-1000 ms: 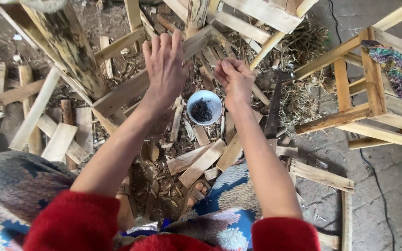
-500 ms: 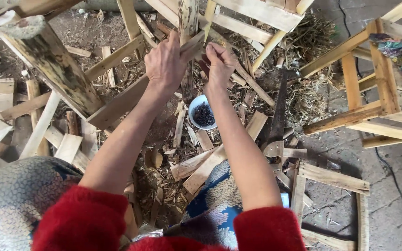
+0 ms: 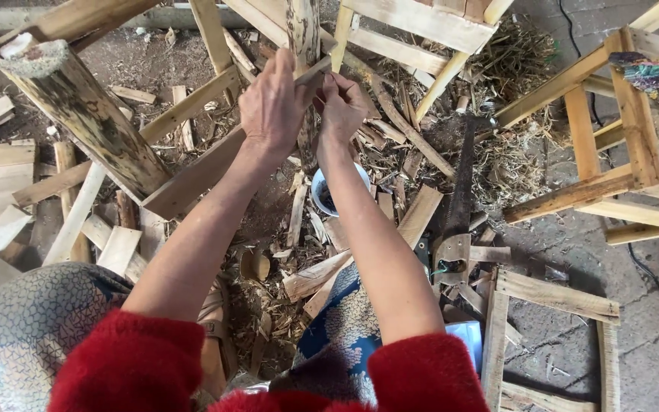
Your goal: The person sits on the ground among wooden stool frames and scrap wood, picks nails from a small bowl, positions a wooden board against a stool frame, and hammers nails to fasten the board in place.
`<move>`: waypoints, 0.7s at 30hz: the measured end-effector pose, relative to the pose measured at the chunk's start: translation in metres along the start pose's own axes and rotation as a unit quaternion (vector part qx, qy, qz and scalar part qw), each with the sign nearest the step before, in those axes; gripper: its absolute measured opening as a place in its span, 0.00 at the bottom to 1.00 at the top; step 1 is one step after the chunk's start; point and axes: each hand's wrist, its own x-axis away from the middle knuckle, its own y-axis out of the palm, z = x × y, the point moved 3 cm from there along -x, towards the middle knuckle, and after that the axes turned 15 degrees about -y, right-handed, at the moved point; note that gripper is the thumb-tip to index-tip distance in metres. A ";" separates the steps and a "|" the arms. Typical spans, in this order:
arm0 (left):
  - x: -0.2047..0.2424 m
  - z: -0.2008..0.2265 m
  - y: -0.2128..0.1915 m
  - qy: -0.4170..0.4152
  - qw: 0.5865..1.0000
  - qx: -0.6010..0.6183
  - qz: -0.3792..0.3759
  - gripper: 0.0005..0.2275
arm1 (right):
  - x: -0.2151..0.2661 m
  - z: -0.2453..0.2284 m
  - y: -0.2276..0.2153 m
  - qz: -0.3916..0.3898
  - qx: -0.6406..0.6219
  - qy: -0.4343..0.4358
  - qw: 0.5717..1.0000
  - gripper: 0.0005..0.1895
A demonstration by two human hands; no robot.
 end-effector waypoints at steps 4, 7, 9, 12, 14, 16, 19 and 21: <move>0.002 0.007 0.007 0.102 0.993 0.006 0.059 0.09 | 0.002 -0.005 0.006 0.012 -0.003 -0.014 1.000 0.01; -0.002 0.011 0.009 0.136 0.988 -0.026 0.071 0.07 | 0.003 -0.009 0.009 -0.004 0.012 -0.064 0.998 0.02; -0.002 0.017 0.006 0.192 0.974 -0.014 0.120 0.08 | 0.004 -0.012 0.009 -0.014 0.034 -0.081 0.996 0.03; -0.004 0.016 0.009 0.144 0.988 0.035 0.053 0.07 | 0.003 -0.017 0.012 -0.037 0.052 -0.123 0.990 0.02; -0.007 0.015 0.014 0.125 0.991 0.036 0.035 0.07 | 0.004 -0.018 0.015 -0.033 0.012 -0.117 0.993 0.03; -0.008 0.012 0.018 0.107 0.993 0.035 0.016 0.07 | 0.004 -0.021 0.015 -0.025 0.056 -0.109 0.992 0.02; -0.008 0.007 0.021 0.116 0.991 0.013 0.072 0.14 | 0.005 -0.028 0.016 -0.024 0.101 -0.100 0.990 0.01; -0.013 0.004 0.029 0.066 0.997 -0.006 0.041 0.13 | 0.005 -0.030 0.016 -0.028 0.104 -0.100 0.989 0.01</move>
